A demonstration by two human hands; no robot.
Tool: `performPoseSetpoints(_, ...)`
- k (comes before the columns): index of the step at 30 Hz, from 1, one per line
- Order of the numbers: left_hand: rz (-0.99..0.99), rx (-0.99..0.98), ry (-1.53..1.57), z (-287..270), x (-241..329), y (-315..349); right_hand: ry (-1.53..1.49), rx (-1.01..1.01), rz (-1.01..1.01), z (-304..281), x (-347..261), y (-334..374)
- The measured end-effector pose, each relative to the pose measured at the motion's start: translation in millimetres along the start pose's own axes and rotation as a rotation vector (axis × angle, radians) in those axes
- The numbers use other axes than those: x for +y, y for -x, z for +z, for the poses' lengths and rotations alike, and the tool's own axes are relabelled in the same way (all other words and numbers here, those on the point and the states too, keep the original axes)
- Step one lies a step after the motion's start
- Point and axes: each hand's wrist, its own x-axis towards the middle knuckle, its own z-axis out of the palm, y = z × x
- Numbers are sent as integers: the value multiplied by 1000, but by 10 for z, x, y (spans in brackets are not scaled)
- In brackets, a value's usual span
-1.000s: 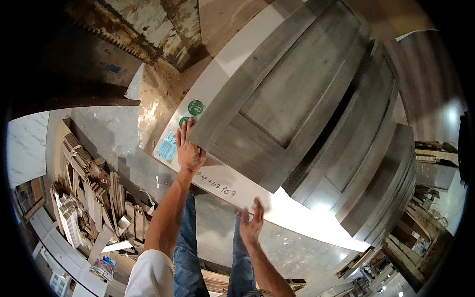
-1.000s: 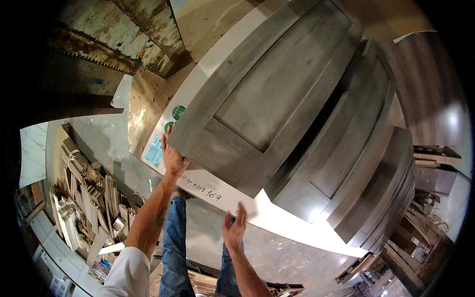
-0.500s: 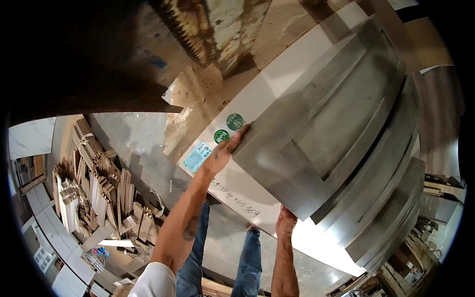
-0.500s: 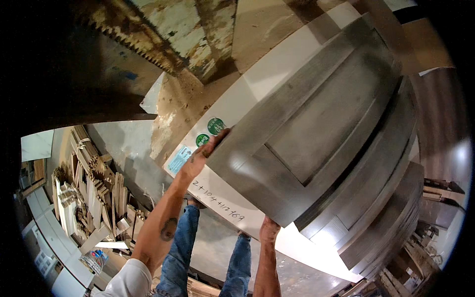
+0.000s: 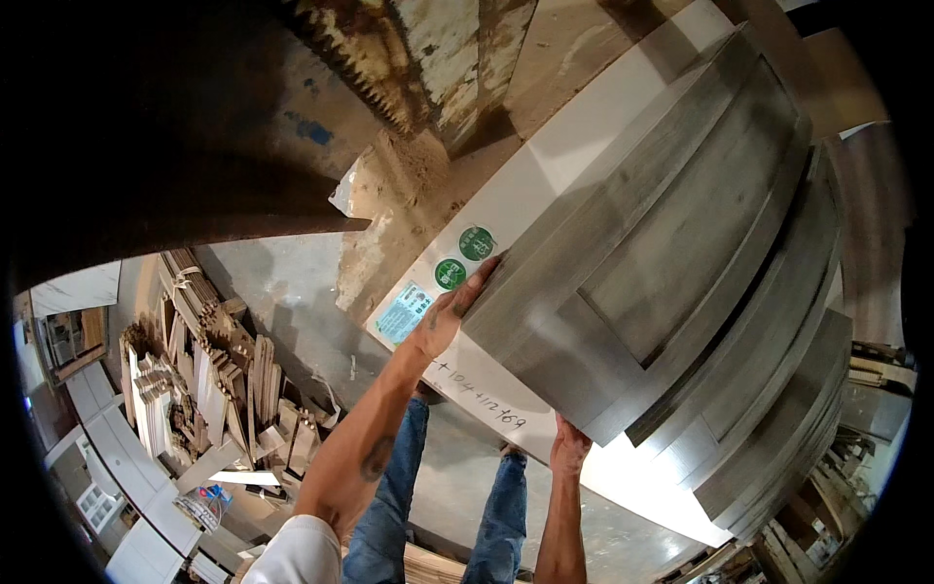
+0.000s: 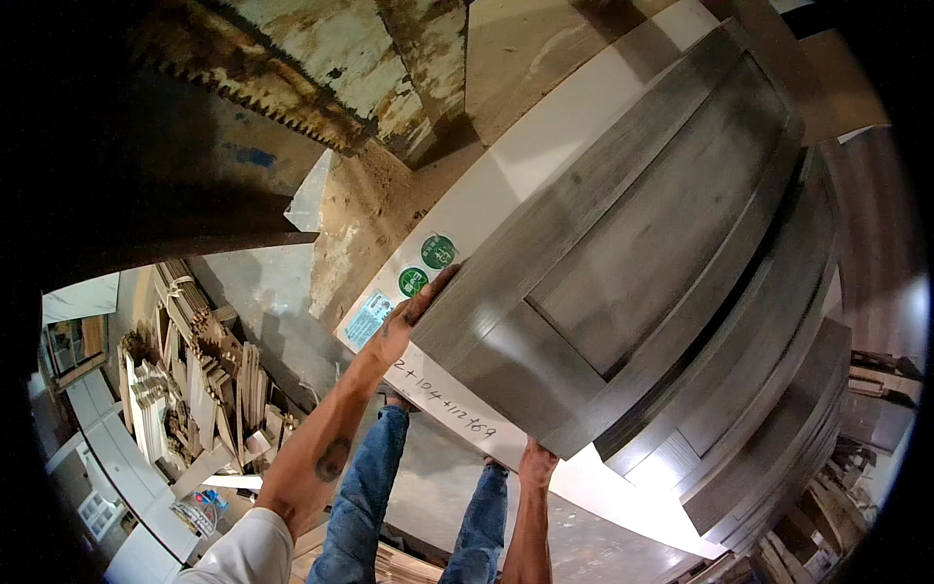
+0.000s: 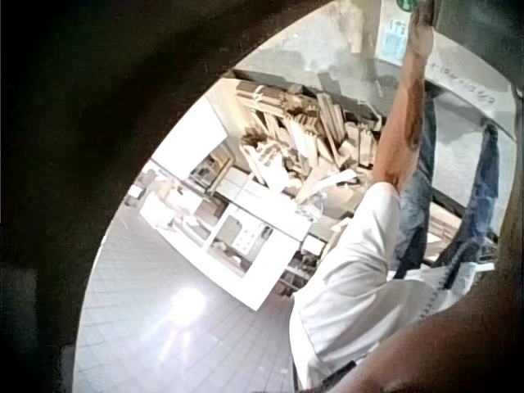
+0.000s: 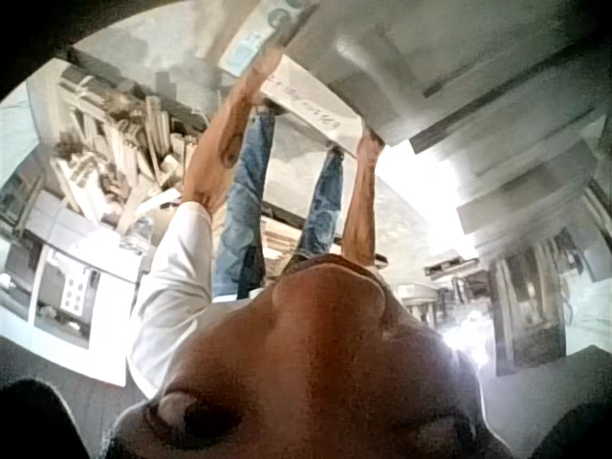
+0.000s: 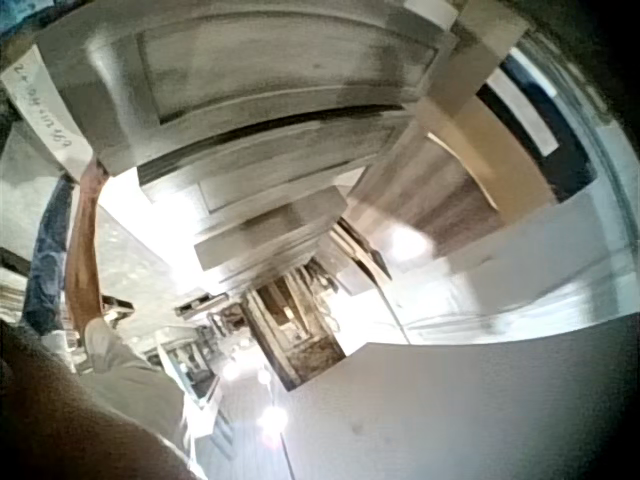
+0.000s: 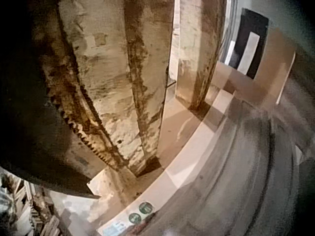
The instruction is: The person carries wood cabinet panels and stacks them neatly on a white tabletop, aligning them into a single row.
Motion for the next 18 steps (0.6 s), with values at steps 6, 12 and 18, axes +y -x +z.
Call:
performPoseSetpoints(6,-12,44,-79,-77,-5,295,671,-226,-72,-59,16,309)
performPoseSetpoints(12,-29,43,-258,101,141,452,500,-138,-23,-198,1021,717)
performPoseSetpoints(18,-109,-11,-213,-172,-9,510,503,-55,315,-42,544,662)
